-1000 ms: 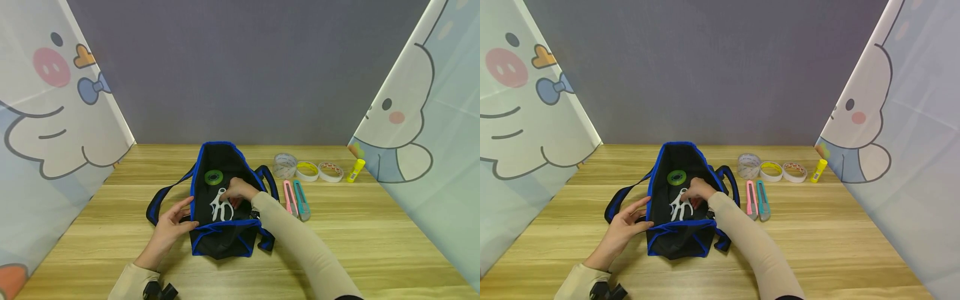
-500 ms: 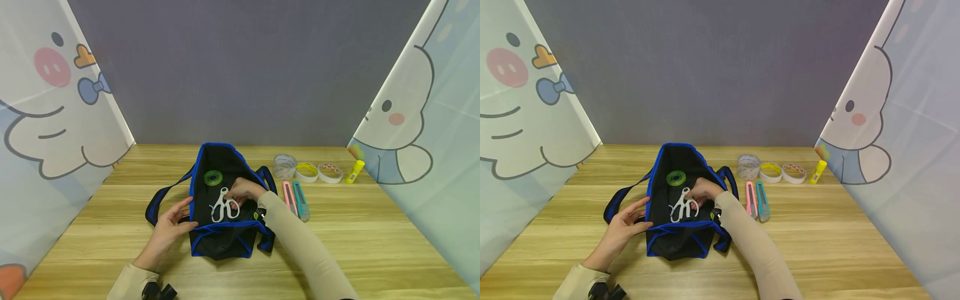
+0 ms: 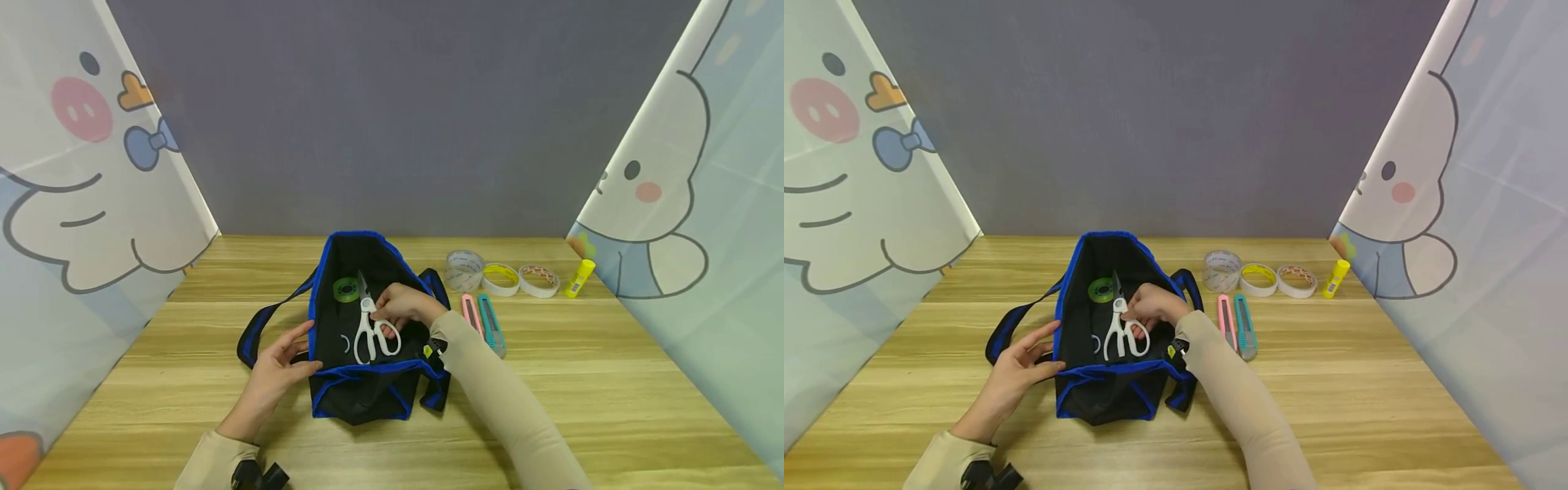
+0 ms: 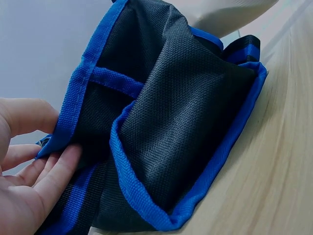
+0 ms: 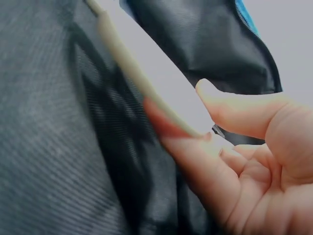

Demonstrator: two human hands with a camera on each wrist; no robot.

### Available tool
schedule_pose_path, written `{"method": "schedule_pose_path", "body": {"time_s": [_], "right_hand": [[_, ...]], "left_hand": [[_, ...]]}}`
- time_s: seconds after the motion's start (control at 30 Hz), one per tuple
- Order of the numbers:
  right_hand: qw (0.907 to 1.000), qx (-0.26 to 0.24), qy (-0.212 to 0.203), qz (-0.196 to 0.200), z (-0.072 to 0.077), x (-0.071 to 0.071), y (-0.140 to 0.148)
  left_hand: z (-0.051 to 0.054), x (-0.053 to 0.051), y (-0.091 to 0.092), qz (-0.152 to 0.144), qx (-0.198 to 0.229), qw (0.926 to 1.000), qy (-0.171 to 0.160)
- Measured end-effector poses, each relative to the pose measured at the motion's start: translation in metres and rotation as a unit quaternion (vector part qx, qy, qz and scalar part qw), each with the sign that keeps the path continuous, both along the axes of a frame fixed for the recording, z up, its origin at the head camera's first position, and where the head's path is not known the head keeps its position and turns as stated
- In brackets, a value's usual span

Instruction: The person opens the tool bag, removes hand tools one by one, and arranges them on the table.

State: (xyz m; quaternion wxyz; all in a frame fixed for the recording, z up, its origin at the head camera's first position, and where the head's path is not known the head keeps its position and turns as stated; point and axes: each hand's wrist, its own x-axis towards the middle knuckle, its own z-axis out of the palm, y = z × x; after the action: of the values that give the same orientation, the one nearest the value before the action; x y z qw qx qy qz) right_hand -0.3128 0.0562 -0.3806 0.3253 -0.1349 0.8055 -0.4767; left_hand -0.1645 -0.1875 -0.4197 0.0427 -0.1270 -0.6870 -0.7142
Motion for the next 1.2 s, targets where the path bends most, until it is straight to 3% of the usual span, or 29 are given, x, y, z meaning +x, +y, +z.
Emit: {"method": "schedule_pose_path", "body": {"time_s": [0.27,0.83,1.2], "right_hand": [[0.9994,-0.030,0.009,-0.017,0.012,0.003,0.007],[0.9965,-0.069,0.046,-0.008,0.035,0.012,0.018],[0.9921,-0.107,0.065,-0.005,0.057,0.021,0.041]], "left_hand": [[-0.001,-0.001,-0.001,-0.014,0.006,0.9997,0.018],[0.000,0.000,0.000,-0.014,0.009,0.9998,0.007],[0.002,0.000,0.000,-0.014,0.006,0.9998,-0.011]]}}
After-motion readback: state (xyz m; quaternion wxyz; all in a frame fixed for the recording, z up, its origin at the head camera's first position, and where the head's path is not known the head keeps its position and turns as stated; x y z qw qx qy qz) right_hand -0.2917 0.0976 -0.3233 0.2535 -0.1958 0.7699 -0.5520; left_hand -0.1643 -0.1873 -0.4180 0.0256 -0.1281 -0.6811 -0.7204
